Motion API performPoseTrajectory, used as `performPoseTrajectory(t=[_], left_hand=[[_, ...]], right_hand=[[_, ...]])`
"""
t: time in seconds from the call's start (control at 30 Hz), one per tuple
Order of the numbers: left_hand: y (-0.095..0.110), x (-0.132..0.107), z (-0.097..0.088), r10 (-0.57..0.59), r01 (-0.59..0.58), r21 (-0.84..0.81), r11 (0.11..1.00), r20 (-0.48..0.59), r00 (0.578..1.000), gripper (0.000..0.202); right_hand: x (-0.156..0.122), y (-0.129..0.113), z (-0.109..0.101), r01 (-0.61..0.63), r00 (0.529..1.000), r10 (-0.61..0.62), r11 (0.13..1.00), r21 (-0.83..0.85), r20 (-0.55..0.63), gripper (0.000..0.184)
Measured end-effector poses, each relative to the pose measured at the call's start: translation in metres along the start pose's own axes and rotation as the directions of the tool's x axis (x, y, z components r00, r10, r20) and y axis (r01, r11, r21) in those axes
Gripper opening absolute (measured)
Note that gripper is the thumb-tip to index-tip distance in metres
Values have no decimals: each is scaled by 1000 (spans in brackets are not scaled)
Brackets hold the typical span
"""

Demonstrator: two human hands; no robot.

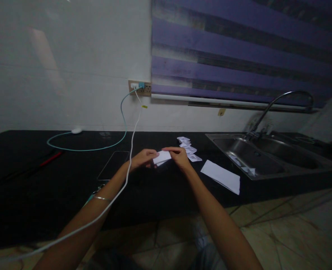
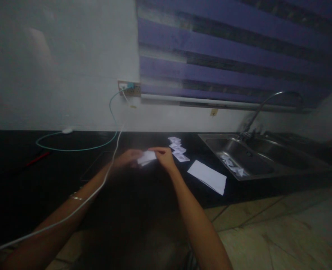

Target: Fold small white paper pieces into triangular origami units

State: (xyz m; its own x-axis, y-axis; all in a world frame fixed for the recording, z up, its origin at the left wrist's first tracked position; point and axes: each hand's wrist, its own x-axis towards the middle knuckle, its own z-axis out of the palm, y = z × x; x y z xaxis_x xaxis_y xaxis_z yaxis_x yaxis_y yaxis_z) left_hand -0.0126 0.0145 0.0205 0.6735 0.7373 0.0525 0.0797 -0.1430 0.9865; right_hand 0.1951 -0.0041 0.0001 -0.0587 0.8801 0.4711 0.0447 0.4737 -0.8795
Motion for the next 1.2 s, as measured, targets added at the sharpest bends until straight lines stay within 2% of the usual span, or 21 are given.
performPoseTrajectory(t=[0.1,0.17,0.23,0.33,0.4,0.5,0.6,0.7,0.83,1.03,1.2], left_hand=[[2,-4,3,2,-4,75,997,33,999,41],[1,-4,3,5,-3,107,994,-22,1000,42],[-2,-2,2,21,-8,132,991,-91,996,44],[-6,2,0,51,-29,139,990,-155,987,44],[-6,3,0,63,-42,128,991,-168,984,44],[-3,1,1,58,-44,115,992,-126,990,43],[1,-3,2,21,-12,215,977,-43,999,51],[1,-3,1,20,-12,342,940,-22,1000,60],[-5,-1,-1,56,-53,374,926,5,998,61],[0,-3,3,62,-38,388,921,-49,997,56],[4,-5,5,82,-57,393,918,-48,995,56]], right_hand=[[1,0,1,-77,997,77,996,47,-15,27],[1,-1,3,-182,983,184,977,113,-11,34],[-1,-2,6,-280,960,277,947,161,42,39],[-5,-7,11,-348,935,330,923,164,127,43],[-6,-9,13,-346,936,327,923,169,129,43],[-6,-10,13,-316,948,301,926,208,100,44],[-4,-9,11,-303,953,295,929,212,70,46],[-4,-8,10,-299,954,295,936,188,50,47],[-4,-6,9,-271,962,266,948,169,55,46],[-4,-6,8,-274,961,266,945,177,68,44],[-4,-5,7,-281,959,268,942,182,93,44]])
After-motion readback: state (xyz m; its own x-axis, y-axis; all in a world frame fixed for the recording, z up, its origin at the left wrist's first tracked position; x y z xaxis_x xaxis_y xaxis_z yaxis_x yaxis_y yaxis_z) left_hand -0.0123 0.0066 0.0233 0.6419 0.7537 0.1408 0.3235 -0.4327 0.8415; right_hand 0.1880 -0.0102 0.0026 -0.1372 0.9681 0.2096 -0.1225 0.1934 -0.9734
